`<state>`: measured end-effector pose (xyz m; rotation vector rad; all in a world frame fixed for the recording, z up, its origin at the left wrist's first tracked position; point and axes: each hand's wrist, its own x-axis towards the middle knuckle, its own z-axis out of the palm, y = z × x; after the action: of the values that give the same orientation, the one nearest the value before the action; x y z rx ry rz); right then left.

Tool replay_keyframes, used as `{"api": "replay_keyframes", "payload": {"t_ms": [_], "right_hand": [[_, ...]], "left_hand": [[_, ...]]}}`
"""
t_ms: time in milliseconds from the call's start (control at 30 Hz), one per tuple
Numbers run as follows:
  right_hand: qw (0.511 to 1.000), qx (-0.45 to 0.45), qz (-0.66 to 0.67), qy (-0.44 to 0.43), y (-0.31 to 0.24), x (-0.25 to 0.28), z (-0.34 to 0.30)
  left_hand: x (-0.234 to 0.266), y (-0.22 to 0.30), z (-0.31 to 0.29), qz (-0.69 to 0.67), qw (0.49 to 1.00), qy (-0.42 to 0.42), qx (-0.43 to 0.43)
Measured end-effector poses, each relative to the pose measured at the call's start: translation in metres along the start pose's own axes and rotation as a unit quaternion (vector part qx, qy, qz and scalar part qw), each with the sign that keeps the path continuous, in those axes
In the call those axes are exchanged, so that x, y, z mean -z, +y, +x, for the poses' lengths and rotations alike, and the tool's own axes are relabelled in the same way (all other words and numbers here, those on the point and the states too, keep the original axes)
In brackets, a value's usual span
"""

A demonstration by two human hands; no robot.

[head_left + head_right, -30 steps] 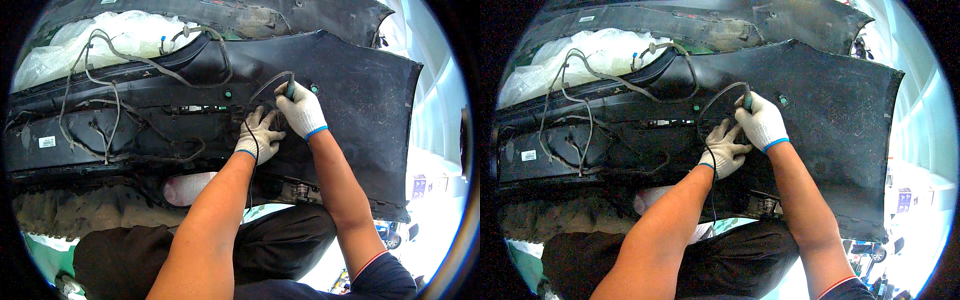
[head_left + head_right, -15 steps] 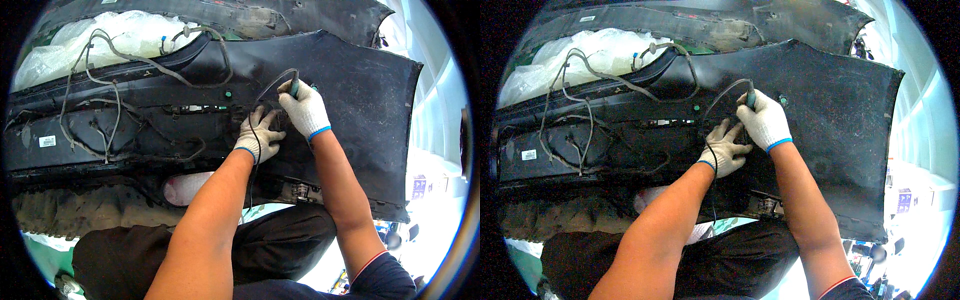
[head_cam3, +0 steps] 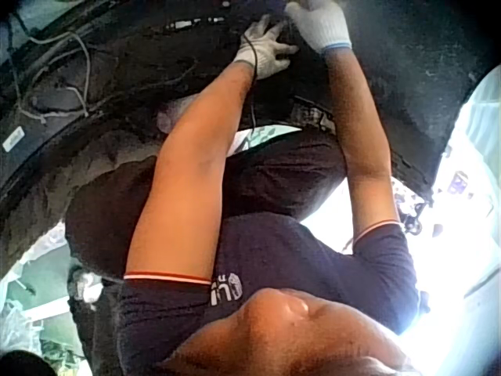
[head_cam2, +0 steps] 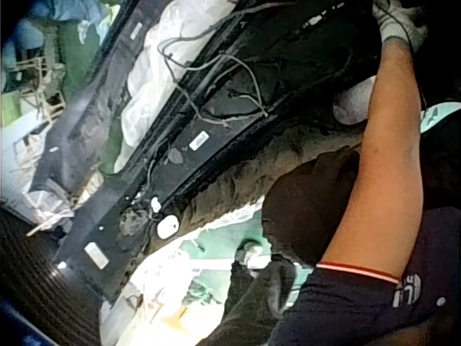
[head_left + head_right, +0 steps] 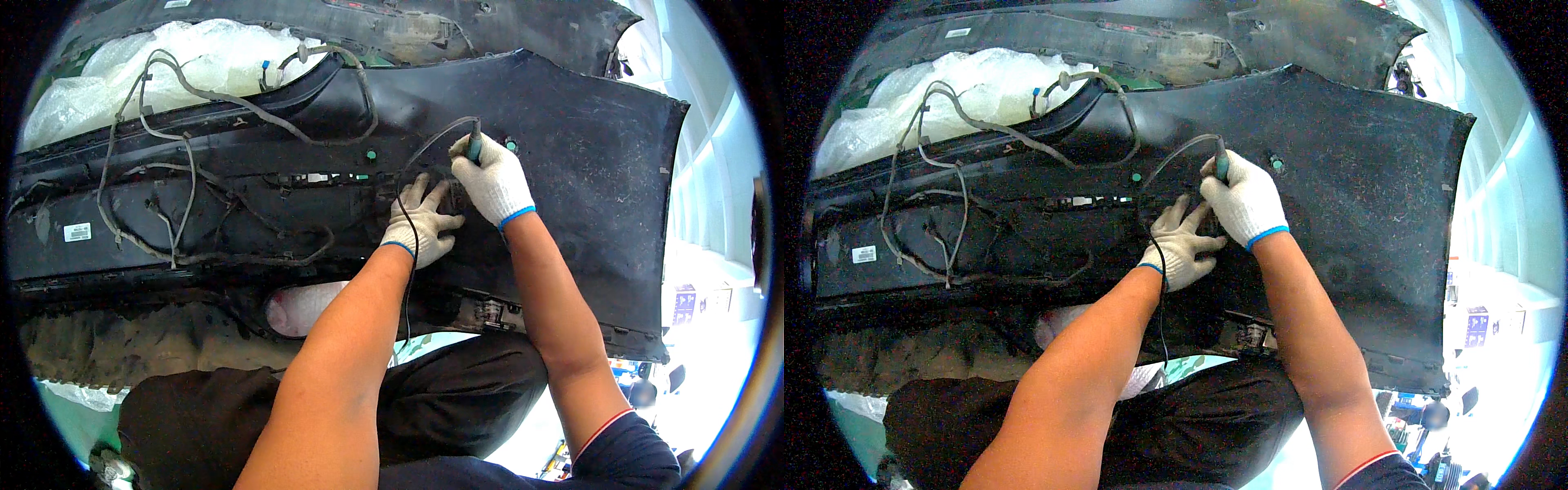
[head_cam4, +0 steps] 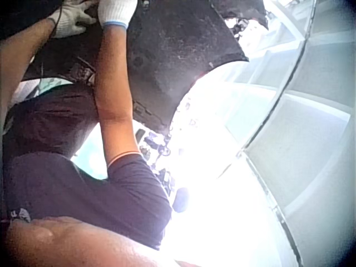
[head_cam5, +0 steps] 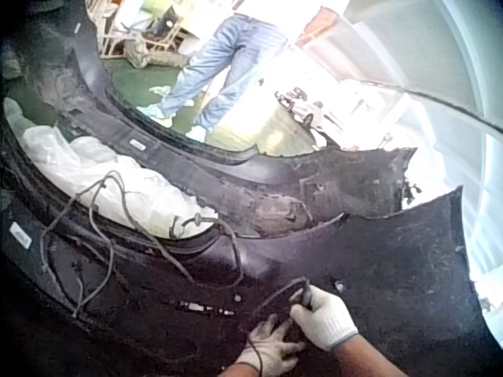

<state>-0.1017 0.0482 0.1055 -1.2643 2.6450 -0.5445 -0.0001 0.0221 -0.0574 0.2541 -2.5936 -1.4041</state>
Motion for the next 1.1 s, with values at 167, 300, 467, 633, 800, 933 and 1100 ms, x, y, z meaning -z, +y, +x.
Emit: {"api": "replay_keyframes", "payload": {"t_ms": [167, 300, 467, 633, 800, 933, 1100], "right_hand": [[1.0, -0.015, 0.005, -0.011, -0.003, 0.0, 0.0], [1.0, 0.016, -0.006, -0.001, 0.005, -0.001, 0.002], [0.999, -0.027, 0.007, -0.018, -0.002, 0.001, 0.001], [1.0, -0.022, 0.002, -0.015, -0.004, 0.002, 0.001], [1.0, -0.015, -0.005, -0.012, -0.001, 0.001, 0.002], [1.0, -0.013, 0.002, -0.023, -0.001, 0.001, 0.002], [1.0, -0.009, 0.004, -0.015, -0.006, 0.002, -0.001]], "left_hand": [[-0.002, -0.002, 0.0, 0.002, 1.0, 0.008, -0.011], [-0.003, -0.004, 0.0, 0.002, 1.0, 0.015, -0.025], [-0.005, -0.006, 0.001, 0.002, 1.0, 0.017, -0.021], [-0.006, -0.005, 0.001, -0.004, 1.0, 0.019, -0.016], [-0.01, -0.007, 0.003, -0.001, 0.999, 0.034, -0.015], [-0.012, -0.008, 0.005, 0.005, 0.999, 0.042, -0.022], [-0.015, -0.009, 0.006, 0.004, 0.999, 0.049, -0.017]]}}
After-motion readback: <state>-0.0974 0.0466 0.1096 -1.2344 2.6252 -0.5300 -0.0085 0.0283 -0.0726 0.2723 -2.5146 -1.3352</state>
